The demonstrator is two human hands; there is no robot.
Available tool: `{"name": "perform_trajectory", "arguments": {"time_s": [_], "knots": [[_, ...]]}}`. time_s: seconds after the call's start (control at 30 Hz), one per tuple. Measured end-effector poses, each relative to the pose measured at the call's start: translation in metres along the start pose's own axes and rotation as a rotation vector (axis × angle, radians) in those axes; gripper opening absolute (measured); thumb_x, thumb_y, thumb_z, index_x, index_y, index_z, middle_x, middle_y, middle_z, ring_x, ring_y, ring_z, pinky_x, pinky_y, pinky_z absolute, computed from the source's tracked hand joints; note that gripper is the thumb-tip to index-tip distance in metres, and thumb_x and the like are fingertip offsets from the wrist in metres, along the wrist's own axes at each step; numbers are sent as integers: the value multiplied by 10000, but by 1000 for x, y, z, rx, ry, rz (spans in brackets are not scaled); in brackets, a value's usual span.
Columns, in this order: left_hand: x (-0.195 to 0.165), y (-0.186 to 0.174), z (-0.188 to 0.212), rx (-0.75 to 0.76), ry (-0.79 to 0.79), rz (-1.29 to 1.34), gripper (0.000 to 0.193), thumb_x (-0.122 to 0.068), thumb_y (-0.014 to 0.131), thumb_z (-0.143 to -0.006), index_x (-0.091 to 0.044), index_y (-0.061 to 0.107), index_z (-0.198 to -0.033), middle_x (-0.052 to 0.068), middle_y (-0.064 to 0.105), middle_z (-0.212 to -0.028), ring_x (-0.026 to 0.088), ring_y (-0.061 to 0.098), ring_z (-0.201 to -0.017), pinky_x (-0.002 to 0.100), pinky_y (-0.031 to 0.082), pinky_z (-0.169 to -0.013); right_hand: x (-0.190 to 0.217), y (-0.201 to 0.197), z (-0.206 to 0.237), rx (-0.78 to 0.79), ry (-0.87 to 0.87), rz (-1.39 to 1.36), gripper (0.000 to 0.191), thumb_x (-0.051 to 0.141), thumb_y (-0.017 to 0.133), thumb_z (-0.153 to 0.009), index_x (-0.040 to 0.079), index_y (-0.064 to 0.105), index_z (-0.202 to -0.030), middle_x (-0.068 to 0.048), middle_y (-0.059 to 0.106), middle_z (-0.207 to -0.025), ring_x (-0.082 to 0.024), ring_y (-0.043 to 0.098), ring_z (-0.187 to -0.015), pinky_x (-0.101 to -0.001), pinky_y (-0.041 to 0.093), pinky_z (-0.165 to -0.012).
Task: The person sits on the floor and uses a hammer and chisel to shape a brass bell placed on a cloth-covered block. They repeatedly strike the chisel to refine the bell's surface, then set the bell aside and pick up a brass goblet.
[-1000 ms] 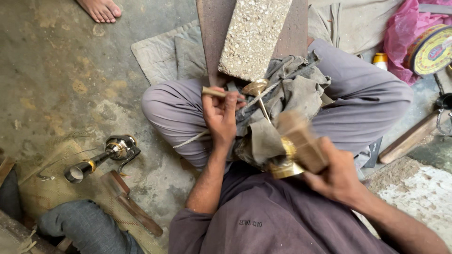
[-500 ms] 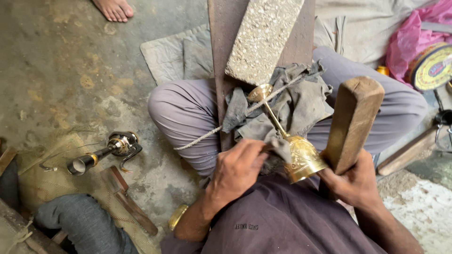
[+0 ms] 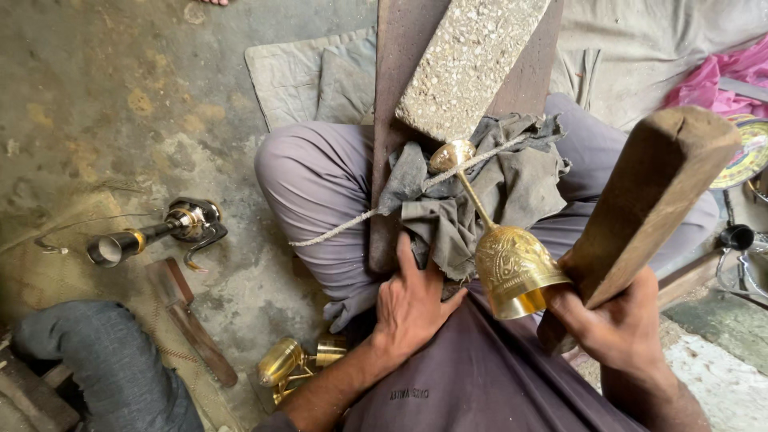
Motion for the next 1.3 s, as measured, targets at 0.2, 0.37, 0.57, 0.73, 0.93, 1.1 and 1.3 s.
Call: {"name": "perform_trajectory", "arguments": {"time_s": [0.2, 0.37, 0.57, 0.73, 0.93, 1.1, 1.3], "knots": [[34, -63, -37, 49, -45, 1, 656, -525, 814, -861, -55, 554, -1238, 235, 344, -1577, 268, 688, -611, 411, 589, -557, 1, 7, -7, 52, 142, -105, 217, 18, 734, -814, -39, 728, -1023, -109, 736, -748, -178, 709, -567, -305, 579, -494], [24, -117, -57, -74, 113, 40, 751, -334, 890, -685, -60, 676, -1351, 265, 438, -1447, 388, 693, -685, 473, 569, -566, 23, 22, -19, 29, -42, 43, 195, 39, 744, -720, 3, 684, -902, -43, 705, -743, -136, 706, -635, -280, 573, -566], [48, -180, -77, -235, -113, 220, 226, -285, 821, -887, -133, 732, -1029, 114, 698, -994, 292, 732, -873, 415, 576, -745, 42, 5, -49, 319, -76, 87, 345, 147, 898, -734, 22, 682, -973, -54, 690, -928, -189, 658, -877, -320, 565, -792], [46, -172, -135, -422, 57, 342, 250, -128, 678, -1000, 10, 676, -1209, 126, 668, -973, 274, 686, -878, 411, 562, -732, 38, -11, -76, 671, 139, 50, 455, 207, 925, -676, 43, 637, -987, -66, 711, -850, -220, 693, -810, -346, 563, -697], [33, -149, -179, -425, 111, 714, 202, -192, 708, -1020, -30, 632, -1114, 71, 750, -989, 173, 790, -887, 286, 669, -735, 50, -48, -111, 628, 253, 15, 435, 240, 886, -776, 31, 654, -1079, -138, 747, -936, -263, 684, -837, -410, 589, -694], [21, -129, -200, -331, 160, 843, 332, -226, 746, -957, -23, 623, -1190, 82, 780, -979, 155, 795, -887, 263, 673, -742, 71, -60, -145, 45, 165, 411, 918, 227, 866, -718, 34, 451, -1514, -126, 726, -963, -241, 723, -876, -401, 588, -770], [17, -111, -214, -246, 310, 787, 380, -220, 742, -962, -54, 587, -1266, 82, 768, -1031, 163, 777, -963, 274, 676, -798, 119, -59, -182, -63, -119, 667, 811, 212, 814, -817, 64, 466, -1535, -179, 707, -1064, -323, 717, -911, -443, 551, -800]]}}
Point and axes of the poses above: each hand's wrist, its own z-axis away from the middle knuckle, its own y-axis out of the palm, x = y × z, the point moved 2 cm from there along -z, towards the middle knuckle
